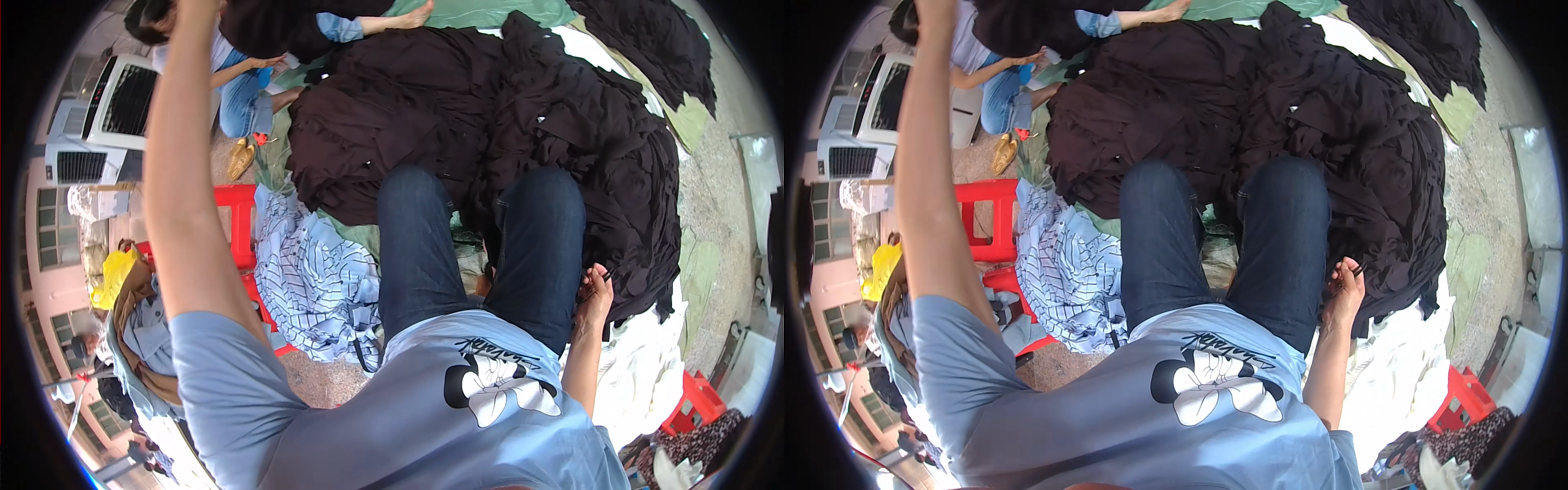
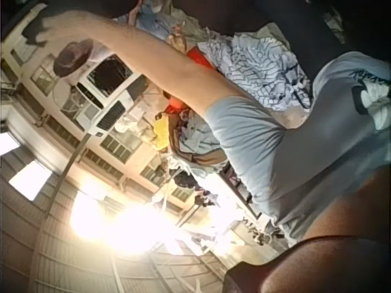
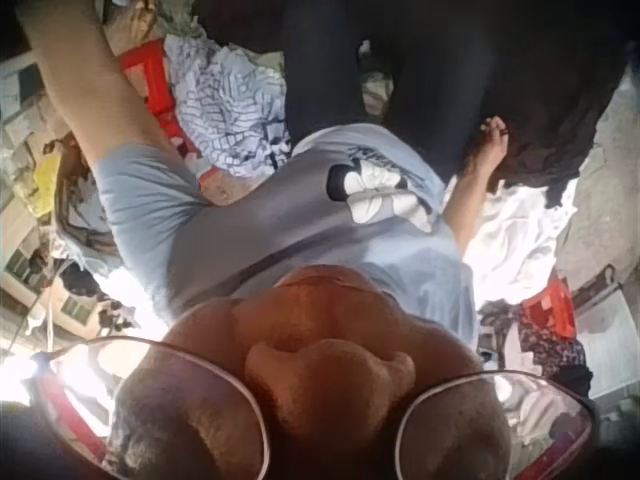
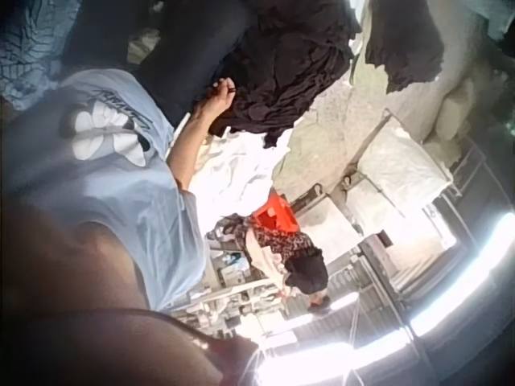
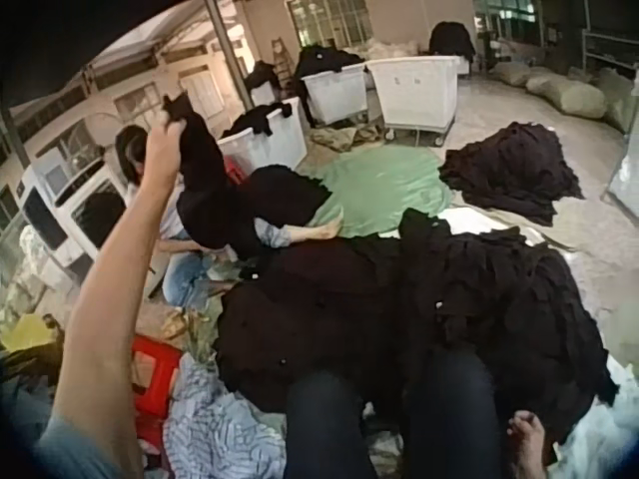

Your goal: Inspecting black shirts and trimming loose threads using snips.

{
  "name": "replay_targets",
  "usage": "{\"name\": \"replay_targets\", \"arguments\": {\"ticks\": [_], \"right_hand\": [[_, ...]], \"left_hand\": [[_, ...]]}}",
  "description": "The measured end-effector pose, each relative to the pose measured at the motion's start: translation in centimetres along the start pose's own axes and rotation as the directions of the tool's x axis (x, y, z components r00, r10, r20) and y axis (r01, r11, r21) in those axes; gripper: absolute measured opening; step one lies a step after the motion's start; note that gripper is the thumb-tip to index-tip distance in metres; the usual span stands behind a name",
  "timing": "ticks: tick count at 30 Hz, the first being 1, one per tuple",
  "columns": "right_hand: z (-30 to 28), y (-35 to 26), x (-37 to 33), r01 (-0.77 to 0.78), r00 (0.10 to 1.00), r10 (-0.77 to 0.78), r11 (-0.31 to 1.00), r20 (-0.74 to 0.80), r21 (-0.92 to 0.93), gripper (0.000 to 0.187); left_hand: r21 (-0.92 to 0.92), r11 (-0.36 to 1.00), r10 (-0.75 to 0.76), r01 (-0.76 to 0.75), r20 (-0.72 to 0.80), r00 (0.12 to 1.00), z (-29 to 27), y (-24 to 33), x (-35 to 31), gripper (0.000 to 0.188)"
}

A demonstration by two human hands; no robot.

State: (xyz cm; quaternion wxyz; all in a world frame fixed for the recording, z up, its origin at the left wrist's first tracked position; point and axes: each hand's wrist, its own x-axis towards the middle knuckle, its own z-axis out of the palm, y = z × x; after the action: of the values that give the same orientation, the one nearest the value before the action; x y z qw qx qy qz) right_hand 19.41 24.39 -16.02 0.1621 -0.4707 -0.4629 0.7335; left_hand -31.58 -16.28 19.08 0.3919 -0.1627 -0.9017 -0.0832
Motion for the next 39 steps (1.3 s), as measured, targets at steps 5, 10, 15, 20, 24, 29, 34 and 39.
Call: {"name": "replay_targets", "arguments": {"ticks": [5, 10, 15, 20, 24, 29, 34, 39], "right_hand": [[0.6, 0.8, -0.2, -0.047, 0.998, 0.047, 0.999, 0.047, 0.013, 0.016], [1.0, 3.0, 2.9, 0.015, 0.998, -0.009, 0.996, 0.059, -0.092, 0.010], [-1.7, 5.6, 10.1, 0.434, 0.796, -0.599, 0.464, 0.086, -0.772, 0.030], [-1.1, 0.8, 13.8, 0.429, 0.674, -0.684, 0.054, 0.280, -0.902, 0.063], [1.8, -0.3, 15.6, 0.547, 0.667, -0.489, -0.191, 0.563, -0.815, 0.066], [6.1, -1.3, 17.7, 0.321, 0.908, -0.277, -0.023, 0.315, -0.947, 0.035], [7.1, -9.8, 9.7, 0.262, 0.921, -0.184, 0.945, 0.344, -0.196, 0.013], [10.9, -18.5, -1.3, 0.368, 0.696, -0.375, 0.919, 0.612, 0.144, 0.019]], "left_hand": [[-0.320, 0.922, -0.119, 0.218, 0.301, 0.946, 13.1, 1.5, -14.9, 0.039], [-0.318, 0.935, 0.141, 0.157, 0.740, 0.657, 23.7, 1.8, -31.2, 0.018], [-0.278, 0.955, 0.296, -0.103, 0.889, 0.349, 22.3, 10.6, -34.7, 0.019], [-0.385, 0.897, 0.279, 0.218, 0.875, 0.396, 17.2, 13.4, -33.1, 0.021], [-0.490, 0.809, 0.331, 0.324, 0.836, 0.438, 14.8, 14.3, -33.7, 0.019], [-0.538, 0.806, 0.364, 0.246, 0.779, 0.511, 12.2, 16.7, -34.0, 0.017], [-0.712, 0.455, 0.288, 0.535, 0.686, 0.668, 8.8, 20.4, -32.7, 0.021], [-0.892, 0.294, 0.508, 0.344, 0.450, 0.734, 5.1, 30.6, -29.4, 0.091]]}}
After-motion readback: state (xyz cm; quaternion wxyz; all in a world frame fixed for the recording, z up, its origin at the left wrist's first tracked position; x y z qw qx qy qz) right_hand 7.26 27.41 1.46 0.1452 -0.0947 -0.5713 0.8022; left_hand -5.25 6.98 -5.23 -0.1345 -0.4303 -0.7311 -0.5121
